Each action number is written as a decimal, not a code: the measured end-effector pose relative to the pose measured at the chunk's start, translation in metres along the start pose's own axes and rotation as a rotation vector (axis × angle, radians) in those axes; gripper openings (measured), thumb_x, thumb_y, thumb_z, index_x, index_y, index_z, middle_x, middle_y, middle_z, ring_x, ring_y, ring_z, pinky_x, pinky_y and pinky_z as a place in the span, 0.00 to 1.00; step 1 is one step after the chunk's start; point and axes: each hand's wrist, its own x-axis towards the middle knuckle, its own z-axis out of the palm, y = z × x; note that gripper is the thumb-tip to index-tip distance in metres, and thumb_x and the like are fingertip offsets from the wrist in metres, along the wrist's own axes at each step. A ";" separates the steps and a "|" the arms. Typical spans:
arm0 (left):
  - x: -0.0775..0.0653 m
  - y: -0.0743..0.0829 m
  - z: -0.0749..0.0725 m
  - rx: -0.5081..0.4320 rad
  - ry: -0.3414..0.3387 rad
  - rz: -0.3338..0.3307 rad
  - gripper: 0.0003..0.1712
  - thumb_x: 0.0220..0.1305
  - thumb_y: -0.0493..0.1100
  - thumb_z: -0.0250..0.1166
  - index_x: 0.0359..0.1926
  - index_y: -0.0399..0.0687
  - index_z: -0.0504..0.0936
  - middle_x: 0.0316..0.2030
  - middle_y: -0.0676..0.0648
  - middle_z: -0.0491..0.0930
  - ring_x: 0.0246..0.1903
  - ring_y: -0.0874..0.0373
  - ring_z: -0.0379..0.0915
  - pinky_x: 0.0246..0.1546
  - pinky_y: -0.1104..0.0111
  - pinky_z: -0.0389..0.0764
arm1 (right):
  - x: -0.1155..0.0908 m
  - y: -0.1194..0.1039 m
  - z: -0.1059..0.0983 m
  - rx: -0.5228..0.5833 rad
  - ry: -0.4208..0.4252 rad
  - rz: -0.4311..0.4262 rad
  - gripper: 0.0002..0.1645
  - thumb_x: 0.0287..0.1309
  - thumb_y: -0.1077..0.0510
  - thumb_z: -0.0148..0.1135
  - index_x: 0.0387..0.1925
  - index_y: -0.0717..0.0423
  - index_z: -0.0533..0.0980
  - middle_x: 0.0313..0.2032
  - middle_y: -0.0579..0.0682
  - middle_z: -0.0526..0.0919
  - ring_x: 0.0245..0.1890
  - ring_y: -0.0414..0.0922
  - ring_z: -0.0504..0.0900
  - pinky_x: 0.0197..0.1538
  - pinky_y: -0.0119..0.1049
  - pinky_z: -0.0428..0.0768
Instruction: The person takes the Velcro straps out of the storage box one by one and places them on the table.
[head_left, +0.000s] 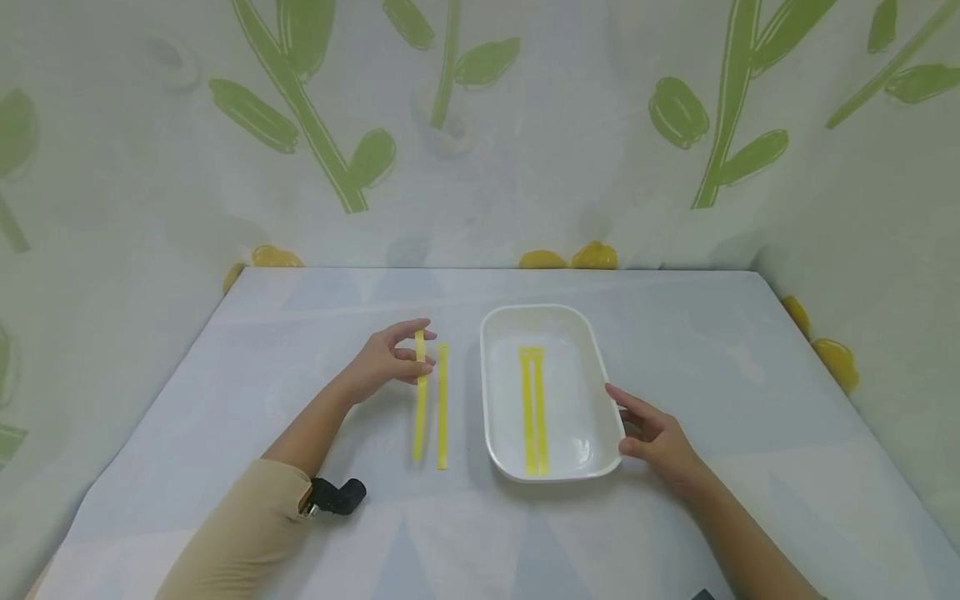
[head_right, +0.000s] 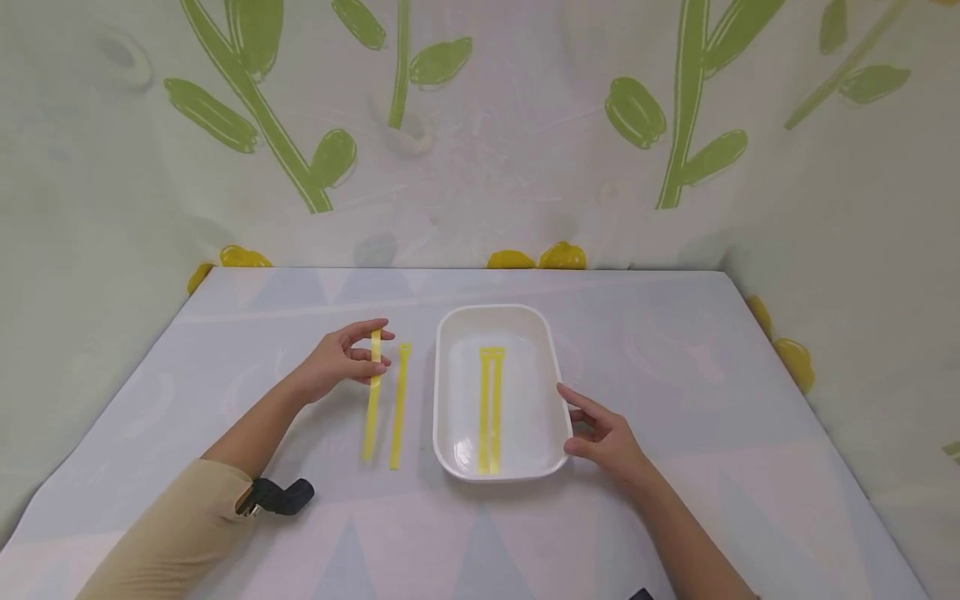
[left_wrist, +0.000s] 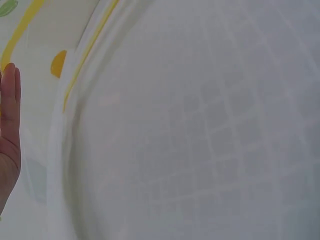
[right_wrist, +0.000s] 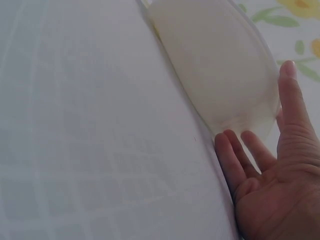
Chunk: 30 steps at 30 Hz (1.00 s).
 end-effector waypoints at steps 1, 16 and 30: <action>0.000 -0.002 -0.001 0.016 0.007 -0.011 0.44 0.55 0.35 0.68 0.71 0.45 0.58 0.64 0.40 0.67 0.44 0.58 0.81 0.37 0.65 0.83 | 0.000 0.000 0.000 0.001 0.000 -0.002 0.39 0.56 0.58 0.66 0.68 0.57 0.62 0.58 0.32 0.73 0.45 0.36 0.78 0.45 0.27 0.79; 0.003 -0.025 -0.004 0.239 0.057 -0.105 0.47 0.47 0.39 0.75 0.69 0.52 0.63 0.60 0.47 0.73 0.52 0.54 0.76 0.52 0.60 0.76 | 0.000 -0.001 0.002 -0.003 -0.003 0.011 0.39 0.56 0.59 0.66 0.68 0.55 0.62 0.60 0.31 0.71 0.46 0.36 0.78 0.46 0.27 0.79; 0.001 -0.022 0.001 0.588 0.145 -0.124 0.47 0.45 0.42 0.77 0.67 0.43 0.65 0.52 0.40 0.68 0.45 0.49 0.73 0.49 0.60 0.77 | 0.000 -0.002 0.001 0.000 0.008 0.018 0.40 0.55 0.59 0.67 0.67 0.57 0.63 0.59 0.32 0.73 0.45 0.36 0.78 0.45 0.27 0.79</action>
